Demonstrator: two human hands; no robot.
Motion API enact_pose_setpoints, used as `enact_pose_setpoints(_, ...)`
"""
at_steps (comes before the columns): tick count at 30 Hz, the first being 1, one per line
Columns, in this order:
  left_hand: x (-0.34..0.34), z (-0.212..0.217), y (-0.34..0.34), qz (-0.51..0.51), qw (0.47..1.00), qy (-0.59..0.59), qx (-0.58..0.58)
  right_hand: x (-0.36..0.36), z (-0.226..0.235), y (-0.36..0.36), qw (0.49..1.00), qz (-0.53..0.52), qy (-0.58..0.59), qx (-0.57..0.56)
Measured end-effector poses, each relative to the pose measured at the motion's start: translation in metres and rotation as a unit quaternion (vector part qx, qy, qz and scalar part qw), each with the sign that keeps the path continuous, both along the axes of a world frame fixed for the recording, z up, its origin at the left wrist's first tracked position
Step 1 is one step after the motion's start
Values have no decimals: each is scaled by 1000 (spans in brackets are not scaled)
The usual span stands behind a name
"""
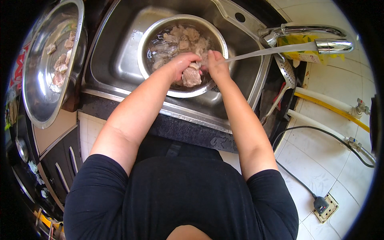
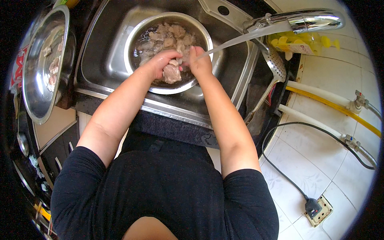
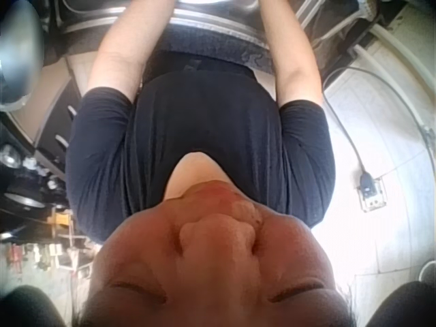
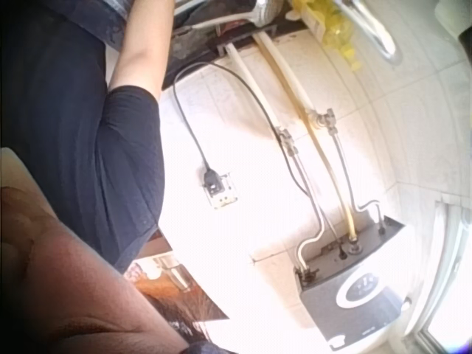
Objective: The person washes pieces of raw meat by hand under running tap water in a kitchen sink. They rinse the meat in a metal bowl, transfer the cleaned pieces to a separate metal tray, and finally rinse the bowl itself.
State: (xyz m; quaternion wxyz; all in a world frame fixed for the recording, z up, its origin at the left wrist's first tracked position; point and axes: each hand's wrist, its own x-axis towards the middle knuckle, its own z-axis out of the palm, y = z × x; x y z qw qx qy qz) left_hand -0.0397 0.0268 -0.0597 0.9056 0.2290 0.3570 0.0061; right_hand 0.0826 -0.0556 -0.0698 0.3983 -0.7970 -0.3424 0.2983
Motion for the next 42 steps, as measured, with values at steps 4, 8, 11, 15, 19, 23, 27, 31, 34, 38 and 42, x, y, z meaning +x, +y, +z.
enact_pose_setpoints(4, -4, 10, 10, 74, 995, 4, 71, 5, 11, 5, 986, 24, -153, -63)
enact_pose_setpoints(8, -4, 5, 19, 282, 957, -37, 60, 17, -17, 15, 959, 124, -249, -55)
enact_pose_setpoints(11, -11, 0, 28, 341, 938, -44, 46, -7, -14, 15, 901, 243, -227, -277)
enact_pose_setpoints(15, -13, 3, 29, 322, 941, -83, -60, -43, -67, -5, 908, 154, -299, -249)
enact_pose_setpoints(19, -13, 0, 32, 351, 925, -86, -119, -27, -22, 1, 816, 323, -361, -315)
enact_pose_setpoints(23, -15, 2, 30, 354, 918, -90, -153, -21, -5, 11, 781, 338, -355, -387)
enact_pose_setpoints(27, -14, 11, 28, 359, 915, -89, -163, -13, -29, -1, 811, 399, -312, -292)
enact_pose_setpoints(31, -15, -2, 29, 312, 926, -120, -175, -15, -33, 6, 825, 438, -200, -296)
enact_pose_setpoints(34, -14, -5, 27, 299, 931, -120, -170, -11, -13, 6, 870, 361, -180, -283)
enact_pose_setpoints(38, -12, -1, 26, 298, 929, -124, -182, 2, -2, 15, 924, -49, 320, -204)
enact_pose_setpoints(42, -14, 5, 24, 260, 942, -130, -170, 6, -7, 6, 778, -135, 613, -8)
